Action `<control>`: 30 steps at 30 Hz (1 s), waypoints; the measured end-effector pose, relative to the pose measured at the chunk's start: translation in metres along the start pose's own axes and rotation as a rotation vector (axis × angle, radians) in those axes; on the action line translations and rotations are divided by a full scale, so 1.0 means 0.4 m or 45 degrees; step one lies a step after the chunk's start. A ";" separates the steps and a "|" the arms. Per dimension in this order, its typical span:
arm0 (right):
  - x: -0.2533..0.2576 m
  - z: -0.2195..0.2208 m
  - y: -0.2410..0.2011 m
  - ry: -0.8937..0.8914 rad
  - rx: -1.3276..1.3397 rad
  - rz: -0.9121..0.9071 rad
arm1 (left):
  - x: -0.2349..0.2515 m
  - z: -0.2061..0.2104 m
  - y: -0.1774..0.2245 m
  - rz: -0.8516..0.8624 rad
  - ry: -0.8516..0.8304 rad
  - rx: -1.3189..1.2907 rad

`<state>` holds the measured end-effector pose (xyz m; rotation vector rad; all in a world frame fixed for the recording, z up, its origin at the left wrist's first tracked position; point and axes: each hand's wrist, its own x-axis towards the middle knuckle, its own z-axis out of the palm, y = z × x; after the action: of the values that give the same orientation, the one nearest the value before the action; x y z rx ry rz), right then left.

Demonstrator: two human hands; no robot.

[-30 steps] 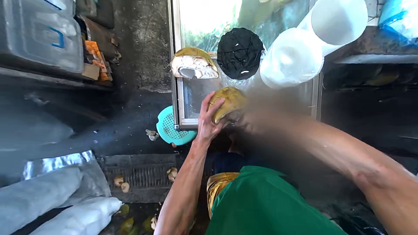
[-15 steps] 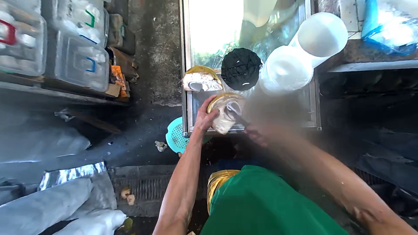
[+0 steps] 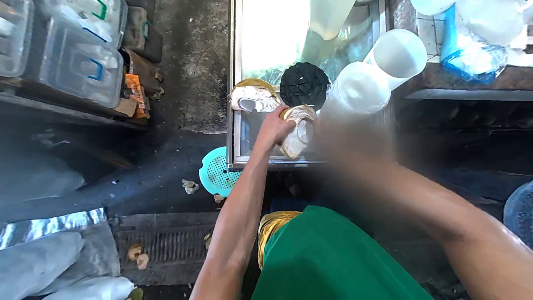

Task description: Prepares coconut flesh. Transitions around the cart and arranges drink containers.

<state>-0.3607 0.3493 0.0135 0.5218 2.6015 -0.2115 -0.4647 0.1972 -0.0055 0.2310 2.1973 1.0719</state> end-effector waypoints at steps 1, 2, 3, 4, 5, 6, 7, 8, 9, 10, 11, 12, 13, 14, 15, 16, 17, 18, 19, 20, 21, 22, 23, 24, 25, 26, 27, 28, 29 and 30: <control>-0.019 -0.003 -0.011 -0.063 0.041 0.060 | -0.024 0.023 -0.015 0.031 0.075 -0.001; -0.035 0.004 -0.015 -0.085 0.079 0.071 | -0.048 0.045 -0.028 0.053 0.151 -0.017; -0.046 0.012 -0.013 -0.103 0.126 0.037 | -0.064 0.063 -0.041 0.064 0.216 -0.031; -0.058 0.017 -0.007 -0.154 0.179 -0.012 | -0.080 0.080 -0.058 0.082 0.279 -0.047; -0.061 0.026 -0.001 -0.225 0.227 -0.057 | -0.094 0.096 -0.075 0.099 0.336 -0.076; -0.051 0.027 0.003 -0.351 0.258 -0.091 | -0.103 0.108 -0.089 0.118 0.389 -0.111; -0.037 0.032 0.006 -0.468 0.298 -0.099 | -0.113 0.119 -0.103 0.142 0.426 -0.146; -0.022 0.046 0.012 -0.553 0.320 -0.092 | -0.123 0.128 -0.118 0.169 0.460 -0.175; -0.011 0.071 0.024 -0.588 0.351 -0.081 | -0.134 0.137 -0.132 0.189 0.483 -0.194; -0.004 0.106 0.041 -0.570 0.413 -0.088 | -0.145 0.143 -0.146 0.201 0.488 -0.208; 0.001 0.155 0.061 -0.496 0.515 -0.098 | -0.149 0.147 -0.159 0.204 0.496 -0.226; 0.003 0.197 0.074 -0.487 0.608 -0.046 | -0.154 0.148 -0.173 0.194 0.505 -0.248; -0.005 0.189 0.069 -0.611 0.636 0.072 | -0.158 0.150 -0.187 0.179 0.517 -0.277; -0.005 0.148 0.053 -0.740 0.644 0.171 | -0.152 0.152 -0.196 0.178 0.537 -0.326; 0.007 0.130 0.043 -0.771 0.663 0.214 | -0.146 0.155 -0.200 0.190 0.558 -0.387; 0.020 0.122 0.040 -0.817 0.706 0.226 | -0.142 0.161 -0.200 0.210 0.581 -0.439; 0.035 0.136 0.048 -0.858 0.760 0.217 | -0.140 0.169 -0.198 0.232 0.608 -0.449; 0.045 0.154 0.060 -0.895 0.831 0.207 | -0.142 0.179 -0.195 0.257 0.627 -0.422; 0.052 0.167 0.071 -0.918 0.892 0.192 | -0.143 0.185 -0.191 0.290 0.636 -0.376; 0.058 0.165 0.082 -0.957 0.953 0.177 | -0.141 0.187 -0.185 0.323 0.633 -0.336; 0.070 0.168 0.093 -1.005 1.007 0.170 | -0.141 0.186 -0.182 0.341 0.626 -0.323; 0.069 0.154 0.101 -1.041 1.038 0.189 | -0.144 0.185 -0.186 0.354 0.621 -0.346; 0.062 0.124 0.101 -1.050 1.019 0.198 | -0.145 0.182 -0.190 0.367 0.632 -0.401; 0.050 0.087 0.096 -1.039 0.959 0.191 | -0.145 0.178 -0.192 0.374 0.649 -0.487; 0.028 0.048 0.089 -1.007 0.882 0.175 | -0.151 0.177 -0.189 0.368 0.670 -0.594; 0.005 0.006 0.084 -0.965 0.802 0.145 | -0.157 0.175 -0.175 0.364 0.701 -0.683; -0.011 -0.035 0.082 -0.903 0.729 0.100 | -0.160 0.173 -0.150 0.367 0.737 -0.741; -0.023 -0.069 0.083 -0.834 0.661 0.047 | -0.167 0.170 -0.116 0.381 0.779 -0.762; -0.028 -0.095 0.088 -0.758 0.618 -0.004 | -0.173 0.167 -0.078 0.412 0.821 -0.759; -0.023 -0.122 0.099 -0.686 0.592 -0.058 | -0.171 0.161 -0.036 0.467 0.860 -0.738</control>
<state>-0.3580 0.3941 0.0585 0.4769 2.0317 -0.8585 -0.3698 0.1996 -0.0108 -0.0007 2.3154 2.1925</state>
